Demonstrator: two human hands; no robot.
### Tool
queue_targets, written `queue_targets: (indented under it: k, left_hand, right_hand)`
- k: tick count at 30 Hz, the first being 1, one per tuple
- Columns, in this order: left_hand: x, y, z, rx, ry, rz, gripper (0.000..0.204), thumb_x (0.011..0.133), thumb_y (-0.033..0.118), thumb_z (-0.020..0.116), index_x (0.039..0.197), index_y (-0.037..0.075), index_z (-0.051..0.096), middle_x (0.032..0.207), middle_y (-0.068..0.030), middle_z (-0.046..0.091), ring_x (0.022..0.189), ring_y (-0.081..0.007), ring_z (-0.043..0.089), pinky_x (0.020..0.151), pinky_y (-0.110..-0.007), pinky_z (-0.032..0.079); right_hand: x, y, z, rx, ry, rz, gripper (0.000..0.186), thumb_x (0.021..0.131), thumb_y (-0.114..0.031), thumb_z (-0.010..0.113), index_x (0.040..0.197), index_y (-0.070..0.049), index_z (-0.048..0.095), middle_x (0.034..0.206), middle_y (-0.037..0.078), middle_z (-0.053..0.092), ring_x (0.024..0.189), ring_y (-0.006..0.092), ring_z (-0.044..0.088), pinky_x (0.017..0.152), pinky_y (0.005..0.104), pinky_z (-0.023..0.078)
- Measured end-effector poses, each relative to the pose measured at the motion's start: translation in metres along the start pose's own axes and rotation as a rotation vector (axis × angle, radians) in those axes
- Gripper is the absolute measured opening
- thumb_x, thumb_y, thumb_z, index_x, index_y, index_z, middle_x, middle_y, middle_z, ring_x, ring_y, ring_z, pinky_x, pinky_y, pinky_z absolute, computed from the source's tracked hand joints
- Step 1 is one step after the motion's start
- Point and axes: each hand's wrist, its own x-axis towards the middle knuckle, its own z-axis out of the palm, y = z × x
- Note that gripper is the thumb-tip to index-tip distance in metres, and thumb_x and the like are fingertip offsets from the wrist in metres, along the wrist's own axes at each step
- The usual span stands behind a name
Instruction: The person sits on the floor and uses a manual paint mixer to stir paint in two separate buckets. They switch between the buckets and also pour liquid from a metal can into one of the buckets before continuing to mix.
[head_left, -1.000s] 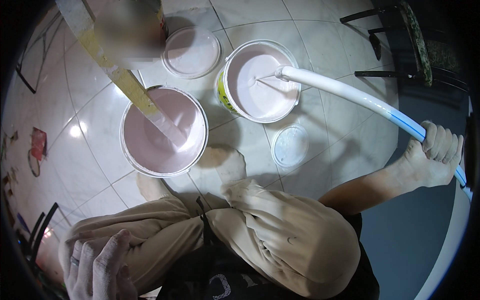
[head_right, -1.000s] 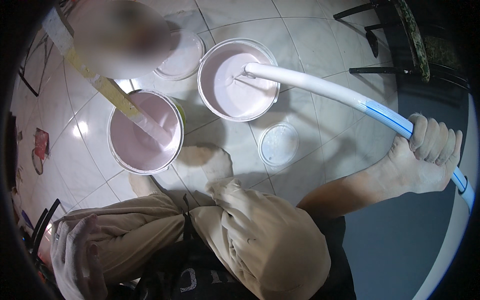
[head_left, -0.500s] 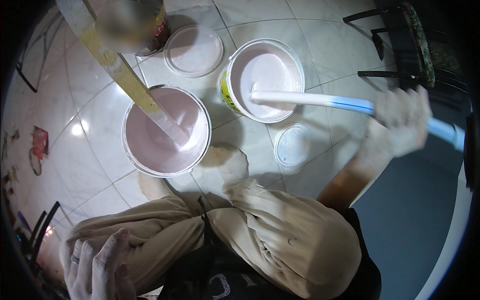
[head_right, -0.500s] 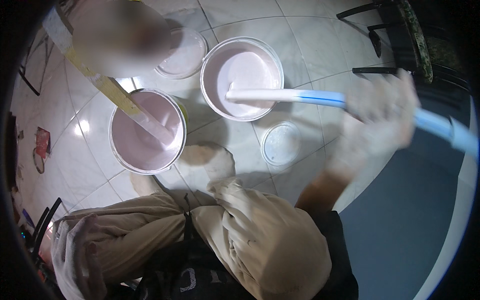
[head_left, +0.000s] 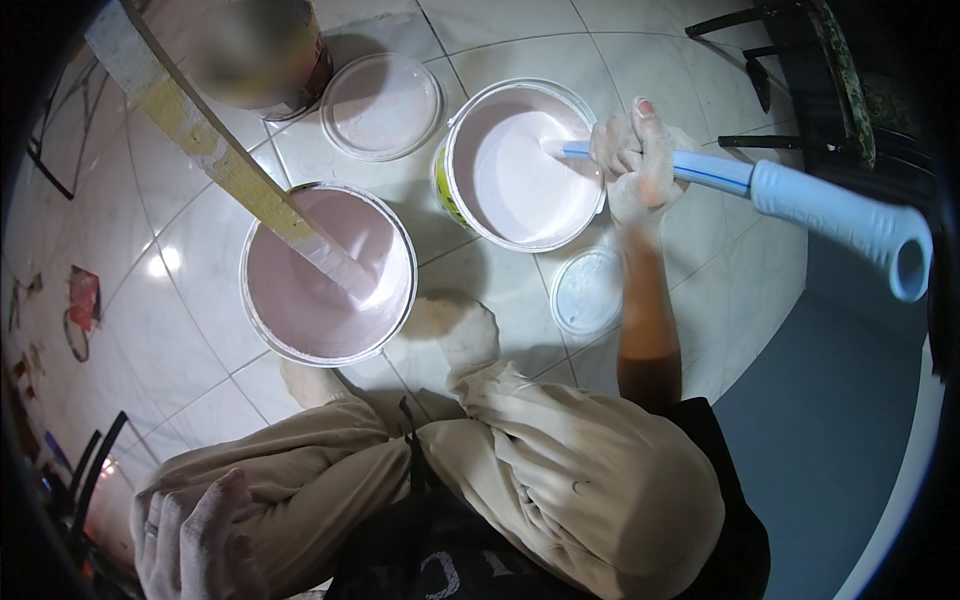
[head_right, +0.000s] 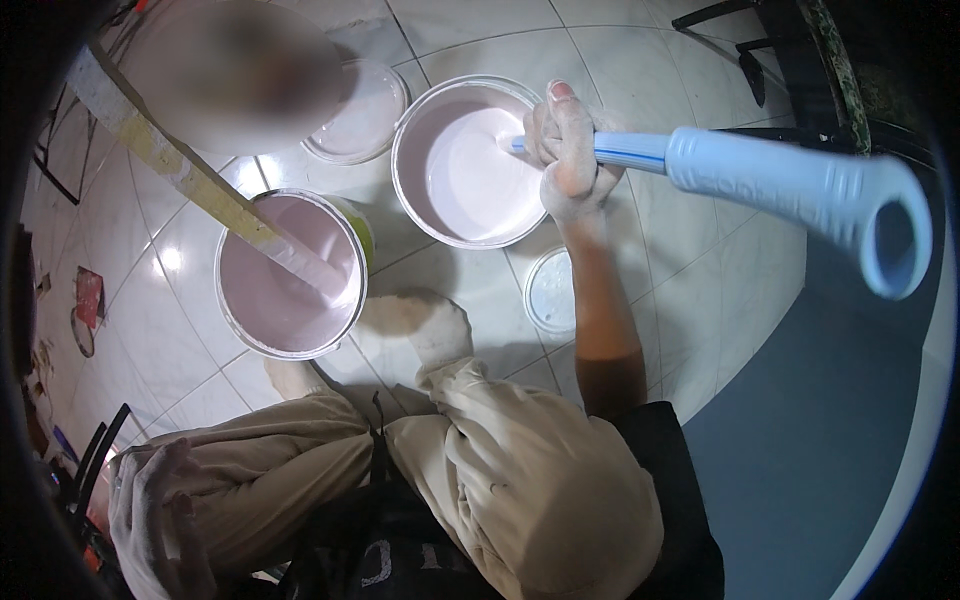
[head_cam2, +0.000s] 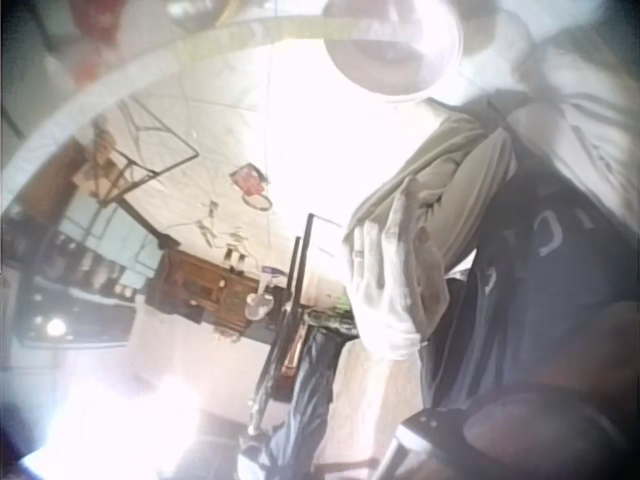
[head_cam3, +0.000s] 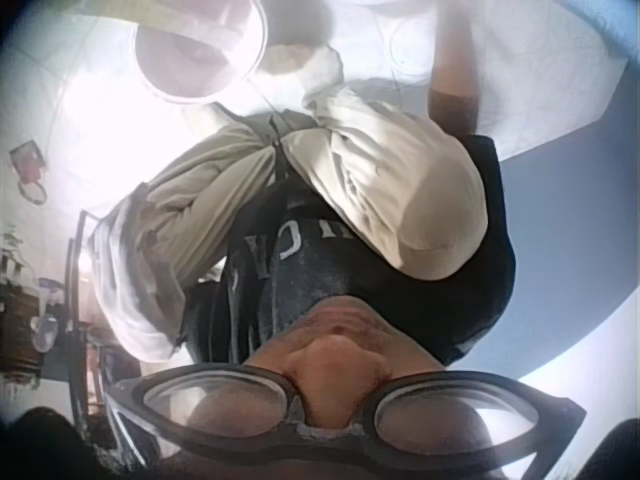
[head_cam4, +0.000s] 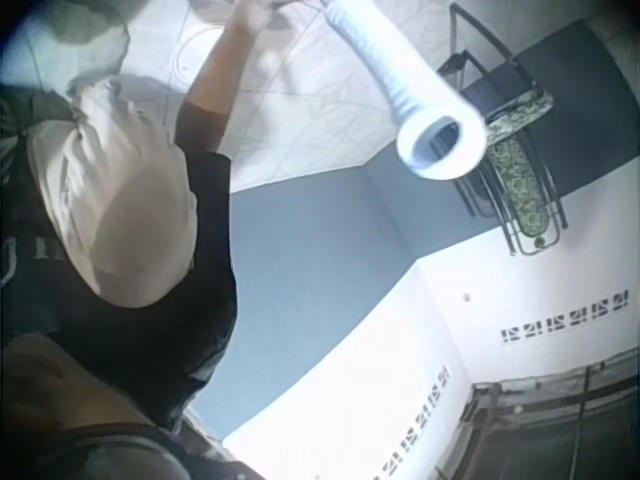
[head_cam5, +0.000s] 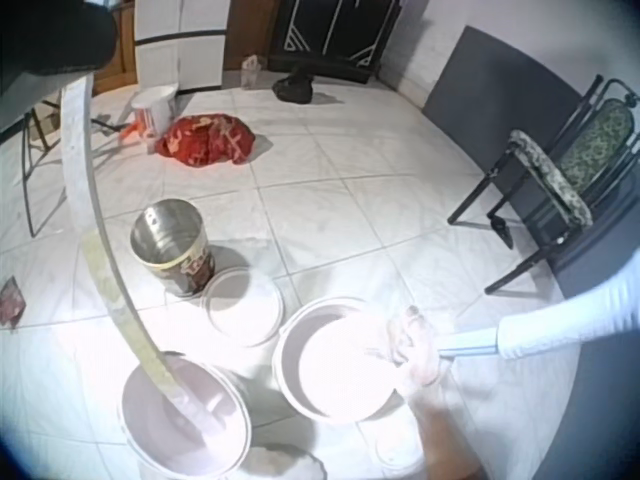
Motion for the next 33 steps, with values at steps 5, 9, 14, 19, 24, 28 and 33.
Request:
queue_targets:
  k: [5,9,14,19,24,28,33]
  left_hand:
    - [0.005,0.000,0.001,-0.009,0.000,-0.001,0.038,0.086,0.000,0.053,0.123,-0.002,0.060,0.107,-0.0178,0.065,0.099,-0.0335,0.063,0.092,-0.044,0.047]
    - [0.007,-0.001,0.002,-0.010,-0.002,0.000,0.038,0.085,0.001,0.053,0.123,-0.002,0.060,0.106,-0.0179,0.065,0.098,-0.0335,0.063,0.091,-0.044,0.047]
    - [0.006,-0.001,0.002,-0.016,0.000,0.002,0.038,0.085,0.001,0.053,0.122,-0.002,0.060,0.104,-0.0180,0.064,0.097,-0.0335,0.062,0.091,-0.044,0.047]
    - [0.005,-0.003,0.003,-0.022,-0.001,-0.006,0.038,0.085,0.002,0.053,0.122,-0.002,0.060,0.103,-0.0181,0.064,0.096,-0.0335,0.062,0.090,-0.044,0.047]
    - [0.002,-0.001,0.002,-0.026,0.002,-0.006,0.038,0.084,0.002,0.053,0.121,-0.002,0.059,0.102,-0.0182,0.064,0.095,-0.0334,0.062,0.089,-0.044,0.047]
    - [0.003,0.001,0.002,-0.019,0.001,-0.003,0.038,0.084,0.002,0.053,0.121,-0.002,0.059,0.101,-0.0183,0.063,0.094,-0.0334,0.062,0.089,-0.044,0.047]
    - [-0.001,0.002,0.004,-0.026,0.011,-0.010,0.038,0.084,0.003,0.053,0.120,-0.003,0.059,0.099,-0.0184,0.063,0.093,-0.0334,0.062,0.088,-0.045,0.047]
  right_hand:
    - [-0.006,-0.018,0.015,-0.089,0.046,0.193,0.047,0.100,-0.018,0.047,0.056,-0.017,0.030,0.047,-0.005,0.025,0.038,0.0056,0.018,0.039,0.0262,0.015]
    - [0.003,-0.017,0.001,0.215,0.014,0.101,0.047,0.101,-0.021,0.042,0.057,-0.018,0.028,0.047,-0.005,0.023,0.038,0.0073,0.014,0.040,0.0270,0.014]
    - [0.029,-0.026,-0.030,0.156,-0.123,-0.182,0.048,0.103,-0.023,0.037,0.057,-0.017,0.028,0.045,-0.004,0.021,0.038,0.0088,0.012,0.041,0.0285,0.014]
    - [0.016,-0.037,-0.023,-0.066,-0.102,-0.104,0.048,0.103,-0.021,0.040,0.056,-0.017,0.030,0.045,-0.005,0.024,0.038,0.0070,0.015,0.041,0.0280,0.016]
    - [-0.018,-0.029,-0.003,-0.004,0.015,0.154,0.047,0.099,-0.017,0.049,0.056,-0.017,0.031,0.046,-0.005,0.026,0.037,0.0063,0.018,0.040,0.0277,0.017]
    - [-0.015,-0.029,0.030,0.148,0.132,0.249,0.048,0.098,-0.017,0.051,0.055,-0.017,0.029,0.046,-0.005,0.025,0.037,0.0072,0.018,0.040,0.0276,0.016]
    - [0.010,-0.013,0.009,0.342,-0.016,-0.040,0.047,0.098,-0.016,0.049,0.055,-0.016,0.028,0.046,-0.004,0.026,0.037,0.0072,0.020,0.040,0.0267,0.016]
